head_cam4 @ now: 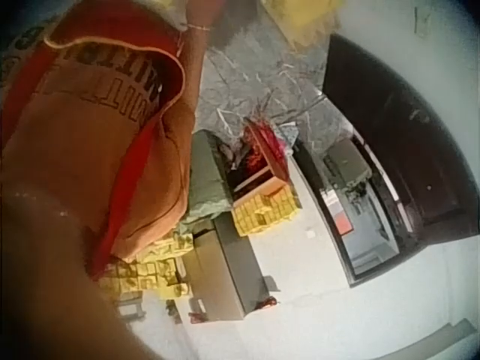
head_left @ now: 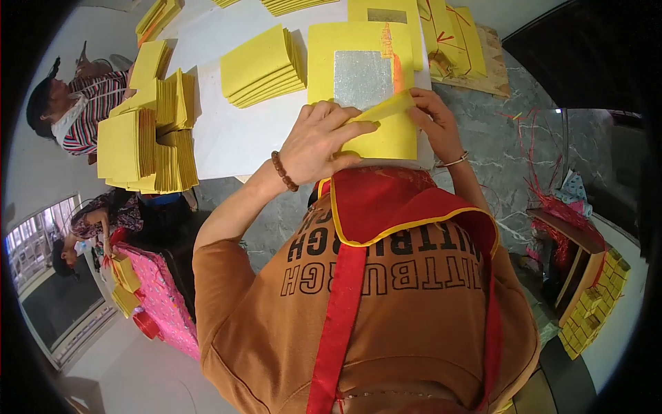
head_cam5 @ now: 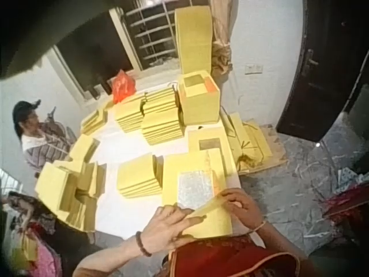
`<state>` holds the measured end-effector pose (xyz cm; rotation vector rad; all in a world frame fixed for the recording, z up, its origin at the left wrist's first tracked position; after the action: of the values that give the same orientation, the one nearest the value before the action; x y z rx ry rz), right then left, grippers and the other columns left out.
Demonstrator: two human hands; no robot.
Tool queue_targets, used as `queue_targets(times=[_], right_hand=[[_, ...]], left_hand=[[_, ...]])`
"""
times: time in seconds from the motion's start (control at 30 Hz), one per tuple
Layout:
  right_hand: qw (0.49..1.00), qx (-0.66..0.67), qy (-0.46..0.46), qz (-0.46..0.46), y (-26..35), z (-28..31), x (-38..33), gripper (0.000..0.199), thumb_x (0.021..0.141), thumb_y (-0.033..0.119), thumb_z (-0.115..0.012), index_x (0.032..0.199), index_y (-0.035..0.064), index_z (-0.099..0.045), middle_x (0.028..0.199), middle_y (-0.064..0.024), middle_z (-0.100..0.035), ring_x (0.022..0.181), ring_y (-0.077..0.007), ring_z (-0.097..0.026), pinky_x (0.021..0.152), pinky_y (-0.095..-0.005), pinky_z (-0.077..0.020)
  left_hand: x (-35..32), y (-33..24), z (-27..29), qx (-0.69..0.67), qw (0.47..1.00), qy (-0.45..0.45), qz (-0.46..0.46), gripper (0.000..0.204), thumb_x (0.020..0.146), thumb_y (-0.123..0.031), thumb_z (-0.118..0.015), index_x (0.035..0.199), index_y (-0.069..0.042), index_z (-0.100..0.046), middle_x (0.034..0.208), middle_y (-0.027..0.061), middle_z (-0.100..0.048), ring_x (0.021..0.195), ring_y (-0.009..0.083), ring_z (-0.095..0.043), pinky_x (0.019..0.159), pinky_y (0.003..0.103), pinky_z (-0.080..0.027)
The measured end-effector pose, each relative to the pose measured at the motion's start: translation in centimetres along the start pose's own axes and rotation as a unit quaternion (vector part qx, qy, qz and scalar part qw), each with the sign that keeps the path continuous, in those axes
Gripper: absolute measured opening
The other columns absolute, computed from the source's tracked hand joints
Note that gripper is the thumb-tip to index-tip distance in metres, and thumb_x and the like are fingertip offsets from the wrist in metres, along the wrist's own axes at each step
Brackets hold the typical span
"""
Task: Arranging and folding stacks of yellow joss paper.
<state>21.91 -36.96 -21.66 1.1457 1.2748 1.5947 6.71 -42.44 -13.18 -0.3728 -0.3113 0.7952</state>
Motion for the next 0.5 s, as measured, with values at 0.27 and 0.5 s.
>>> queue_targets(times=[0.27,0.5], right_hand=[[1.0,-0.008,-0.001,0.0,-0.1,0.1,0.0,0.016,0.084,0.01,-0.06,0.097,0.0021,-0.063,0.11,-0.0079,-0.058,0.102,-0.0161,-0.052,0.085,-0.0281,-0.0431],[1.0,0.002,-0.007,0.001,-0.2,0.2,-0.1,0.016,0.083,0.009,-0.061,0.096,0.0015,-0.063,0.11,-0.0073,-0.058,0.102,-0.0158,-0.052,0.086,-0.028,-0.043]], left_hand=[[-0.2,-0.3,-0.5,0.058,0.998,0.0,-0.031,0.054,0.066,-0.028,-0.072,0.116,-0.018,-0.055,0.112,0.0047,-0.055,0.096,0.0215,-0.047,0.081,0.034,-0.036],[0.1,-1.3,-0.1,0.083,0.994,-0.003,-0.064,0.053,0.069,-0.038,-0.066,0.117,-0.017,-0.055,0.11,0.0027,-0.056,0.089,0.0217,-0.048,0.08,0.033,-0.037]])
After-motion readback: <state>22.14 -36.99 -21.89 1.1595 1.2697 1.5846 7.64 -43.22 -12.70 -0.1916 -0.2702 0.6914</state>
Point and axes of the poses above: each hand's wrist, its own x-axis towards the middle knuckle, its own z-axis out of the back of the hand, y = z × x, the point moved 10 cm from there along x, towards the middle knuckle
